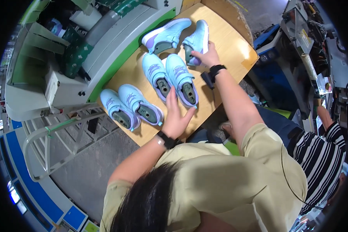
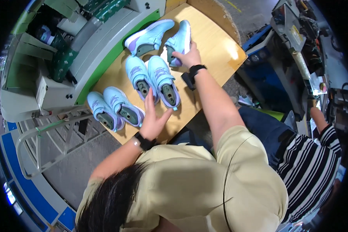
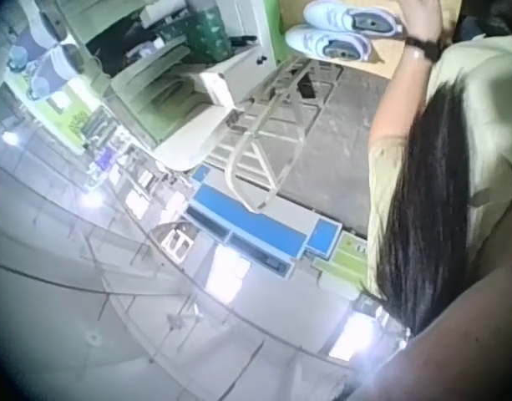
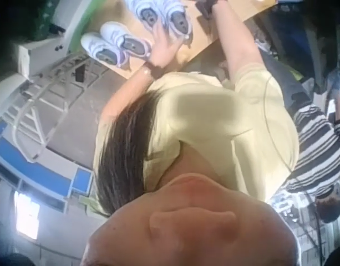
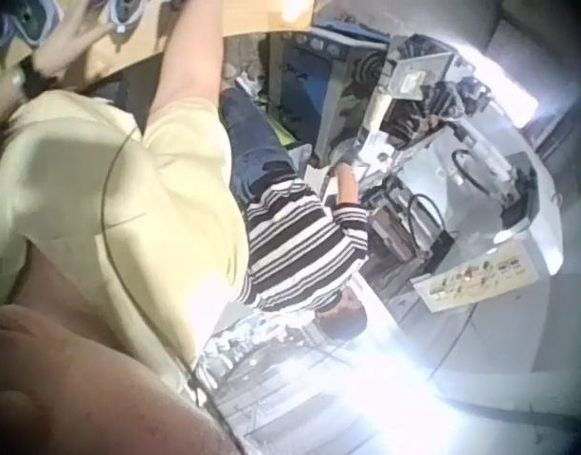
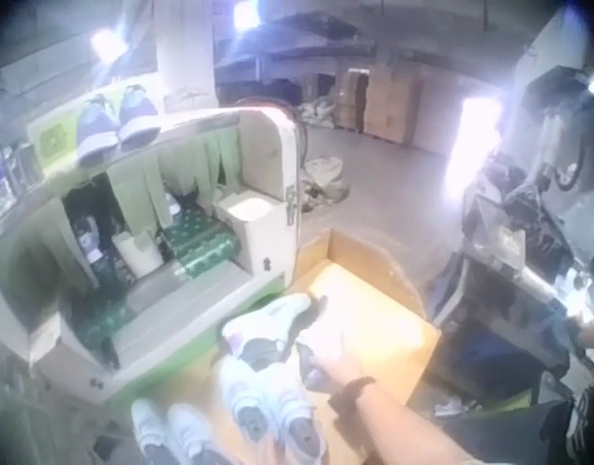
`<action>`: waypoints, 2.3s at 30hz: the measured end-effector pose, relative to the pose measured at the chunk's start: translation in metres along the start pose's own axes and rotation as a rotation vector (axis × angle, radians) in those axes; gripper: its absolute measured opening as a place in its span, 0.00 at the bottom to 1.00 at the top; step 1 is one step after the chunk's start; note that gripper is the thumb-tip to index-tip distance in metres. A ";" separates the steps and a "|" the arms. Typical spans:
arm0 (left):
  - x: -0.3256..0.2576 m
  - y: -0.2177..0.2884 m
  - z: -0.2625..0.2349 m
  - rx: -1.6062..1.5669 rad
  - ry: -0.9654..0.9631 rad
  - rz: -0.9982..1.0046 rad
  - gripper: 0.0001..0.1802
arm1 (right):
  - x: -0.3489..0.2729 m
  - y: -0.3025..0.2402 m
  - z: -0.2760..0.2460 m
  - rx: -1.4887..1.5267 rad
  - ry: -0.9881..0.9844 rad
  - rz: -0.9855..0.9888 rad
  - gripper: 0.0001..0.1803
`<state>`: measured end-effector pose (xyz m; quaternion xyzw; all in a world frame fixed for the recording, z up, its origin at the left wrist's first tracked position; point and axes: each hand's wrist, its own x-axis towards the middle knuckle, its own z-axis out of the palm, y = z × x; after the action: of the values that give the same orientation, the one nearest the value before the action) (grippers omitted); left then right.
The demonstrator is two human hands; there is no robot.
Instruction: Removing shoes from a manufacturing machine, inspecting them, and packing them into shipping boxes.
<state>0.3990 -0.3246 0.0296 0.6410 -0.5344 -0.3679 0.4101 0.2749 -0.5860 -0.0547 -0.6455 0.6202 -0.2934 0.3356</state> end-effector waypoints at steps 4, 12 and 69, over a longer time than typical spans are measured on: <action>0.019 -0.007 0.037 -0.006 0.023 -0.092 0.55 | -0.012 0.032 -0.080 0.639 -0.414 0.299 0.36; 0.050 -0.040 0.075 0.162 0.251 -0.069 0.60 | -0.080 0.031 -0.087 0.139 -0.067 -0.032 0.50; 0.028 0.071 -0.129 -0.776 0.369 -0.154 0.46 | -0.177 -0.064 0.021 0.132 -0.212 -0.240 0.59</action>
<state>0.4934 -0.3418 0.1450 0.5324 -0.2252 -0.4504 0.6805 0.3202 -0.4072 -0.0096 -0.7189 0.4792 -0.3015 0.4033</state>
